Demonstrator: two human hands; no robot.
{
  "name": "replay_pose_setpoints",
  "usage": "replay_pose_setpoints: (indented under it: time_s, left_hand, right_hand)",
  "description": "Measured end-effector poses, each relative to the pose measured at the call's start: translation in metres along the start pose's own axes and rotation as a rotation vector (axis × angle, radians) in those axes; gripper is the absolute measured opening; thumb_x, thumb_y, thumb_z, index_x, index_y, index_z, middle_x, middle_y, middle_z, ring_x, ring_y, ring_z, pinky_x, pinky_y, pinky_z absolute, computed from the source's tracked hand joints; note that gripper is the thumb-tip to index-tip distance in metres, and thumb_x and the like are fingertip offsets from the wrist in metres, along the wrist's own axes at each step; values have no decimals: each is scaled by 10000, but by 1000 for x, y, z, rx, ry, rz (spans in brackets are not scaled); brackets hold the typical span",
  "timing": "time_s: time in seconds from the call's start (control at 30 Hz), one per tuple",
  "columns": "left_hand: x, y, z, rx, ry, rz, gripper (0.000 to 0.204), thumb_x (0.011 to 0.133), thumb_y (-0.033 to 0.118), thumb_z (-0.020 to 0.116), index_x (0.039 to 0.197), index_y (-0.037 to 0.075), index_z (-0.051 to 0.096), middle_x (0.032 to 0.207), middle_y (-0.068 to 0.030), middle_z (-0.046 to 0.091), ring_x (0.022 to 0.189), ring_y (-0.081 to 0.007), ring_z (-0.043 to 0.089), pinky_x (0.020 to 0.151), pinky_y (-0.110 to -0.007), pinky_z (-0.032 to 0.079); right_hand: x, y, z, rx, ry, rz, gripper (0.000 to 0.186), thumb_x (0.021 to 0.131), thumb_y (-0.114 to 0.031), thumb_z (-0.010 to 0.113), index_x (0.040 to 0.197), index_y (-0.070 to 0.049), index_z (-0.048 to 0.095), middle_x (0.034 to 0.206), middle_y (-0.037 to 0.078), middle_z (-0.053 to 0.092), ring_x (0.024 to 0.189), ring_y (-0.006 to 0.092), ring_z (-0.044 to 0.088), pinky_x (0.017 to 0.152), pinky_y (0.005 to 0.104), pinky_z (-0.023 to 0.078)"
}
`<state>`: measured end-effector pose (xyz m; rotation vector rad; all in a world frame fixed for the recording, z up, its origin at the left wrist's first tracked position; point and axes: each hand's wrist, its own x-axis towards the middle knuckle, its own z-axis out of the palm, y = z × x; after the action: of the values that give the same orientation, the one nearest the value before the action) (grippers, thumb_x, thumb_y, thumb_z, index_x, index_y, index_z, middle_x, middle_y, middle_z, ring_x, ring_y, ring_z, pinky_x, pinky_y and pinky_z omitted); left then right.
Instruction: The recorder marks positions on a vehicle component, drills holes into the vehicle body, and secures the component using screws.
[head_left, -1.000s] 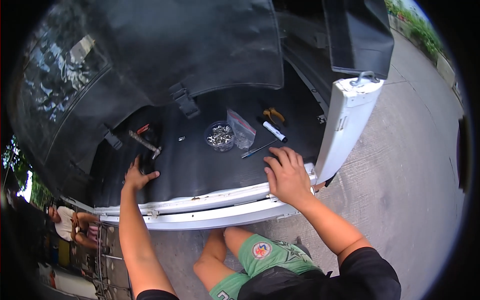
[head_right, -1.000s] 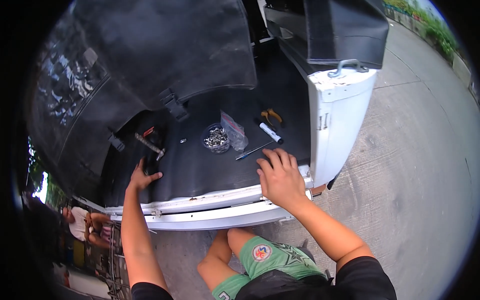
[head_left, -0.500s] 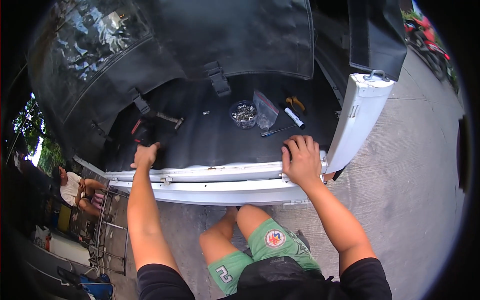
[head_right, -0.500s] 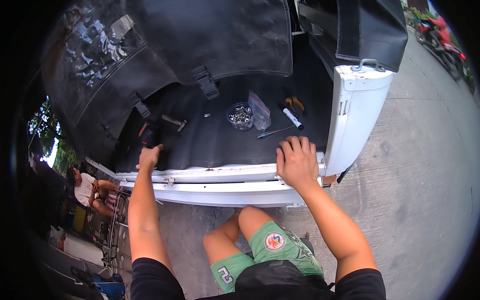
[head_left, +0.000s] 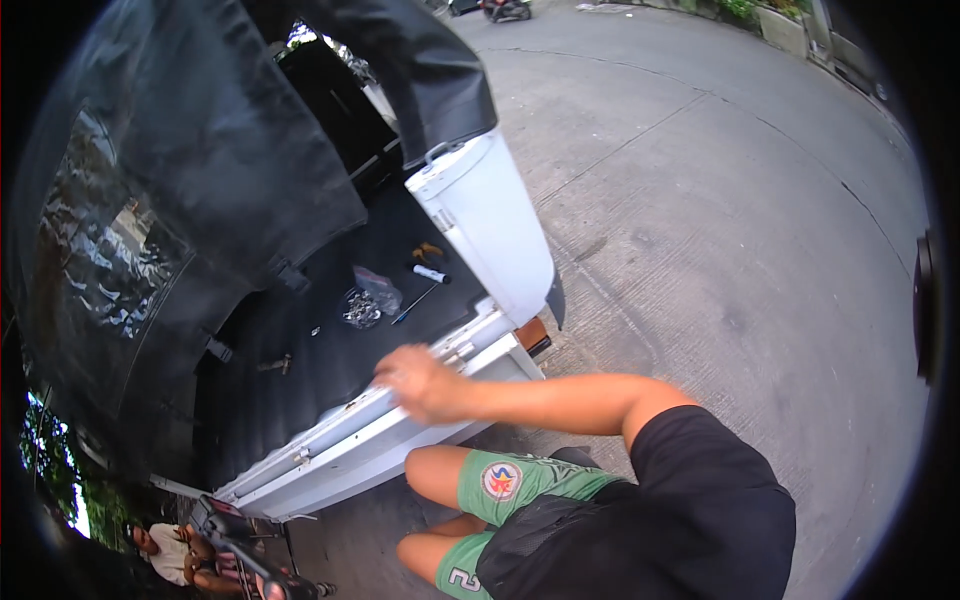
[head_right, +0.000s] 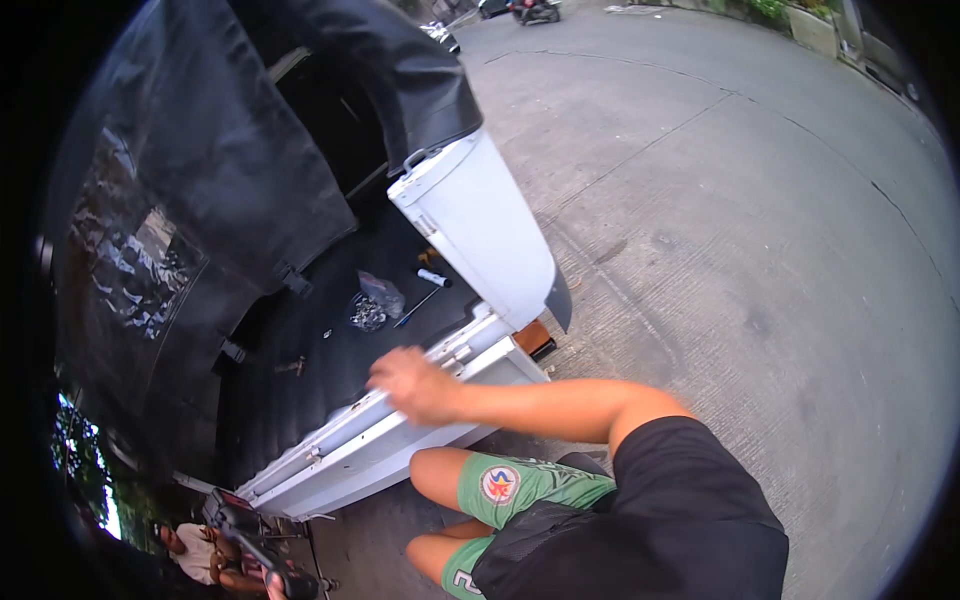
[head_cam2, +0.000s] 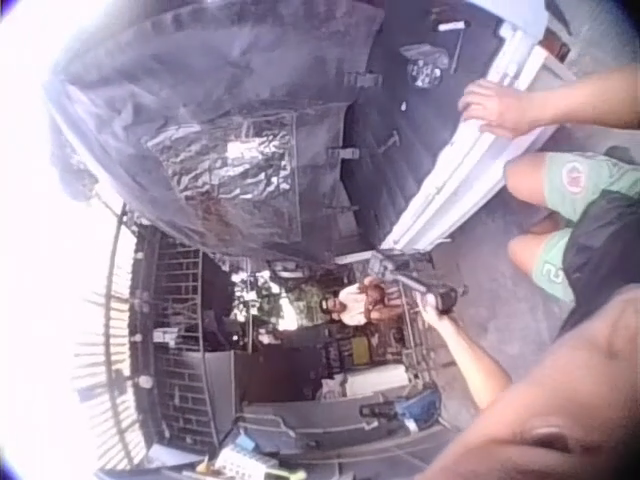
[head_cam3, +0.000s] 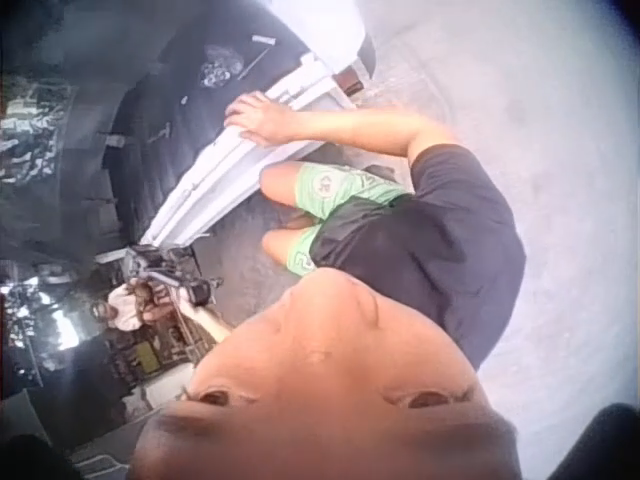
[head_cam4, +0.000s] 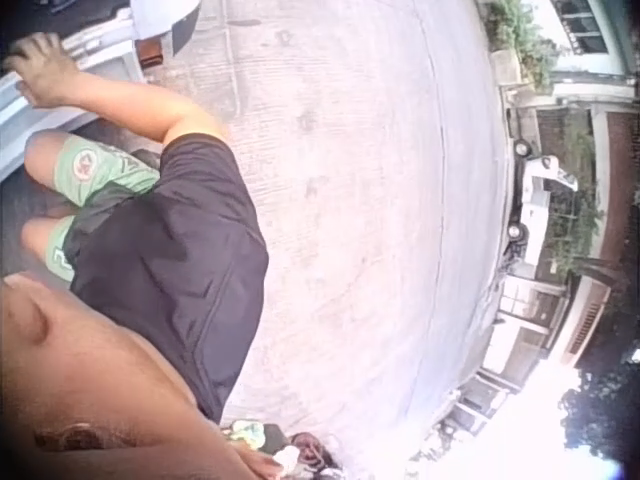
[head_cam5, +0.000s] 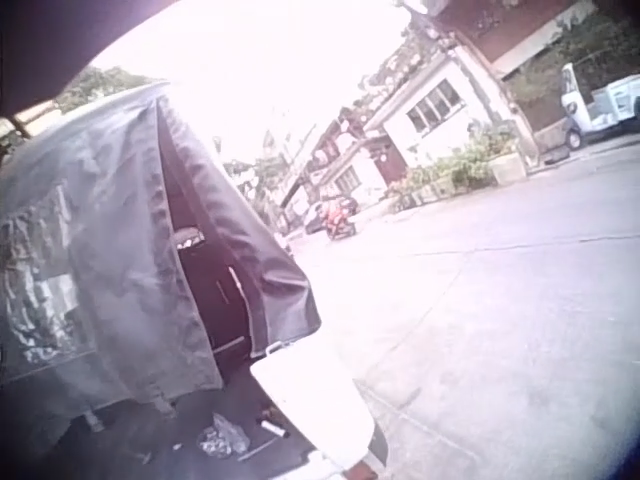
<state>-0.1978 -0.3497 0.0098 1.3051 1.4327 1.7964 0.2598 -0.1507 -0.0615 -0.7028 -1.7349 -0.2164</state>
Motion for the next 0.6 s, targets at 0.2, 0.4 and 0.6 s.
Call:
replay_pose_setpoints:
  time_s: [0.2,0.4,0.6]
  left_hand:
    - [-65,38,22,217,-310,167,856,857,294,737,1582,5,384,1338,-153,584,1155,-296,604,939,-404,547]
    - [-137,103,95,628,-652,356,1015,720,182,851,1567,51,308,1474,-153,421,1337,-299,467,1137,-454,380]
    - [-166,163,147,1011,-890,394,853,710,218,848,1432,18,439,1324,-224,536,1262,-378,519,1097,-483,413]
  right_hand:
    - [64,-179,25,204,110,-652,488,848,-214,651,1302,-42,599,1418,234,557,1389,386,499,1191,604,324]
    - [48,-219,-19,32,-353,-649,456,849,-219,650,1245,0,605,1060,166,743,1081,301,710,1126,537,402]
    - [-8,-202,-50,-47,-360,-399,193,834,-207,647,952,-62,599,641,60,683,634,261,709,888,375,475]
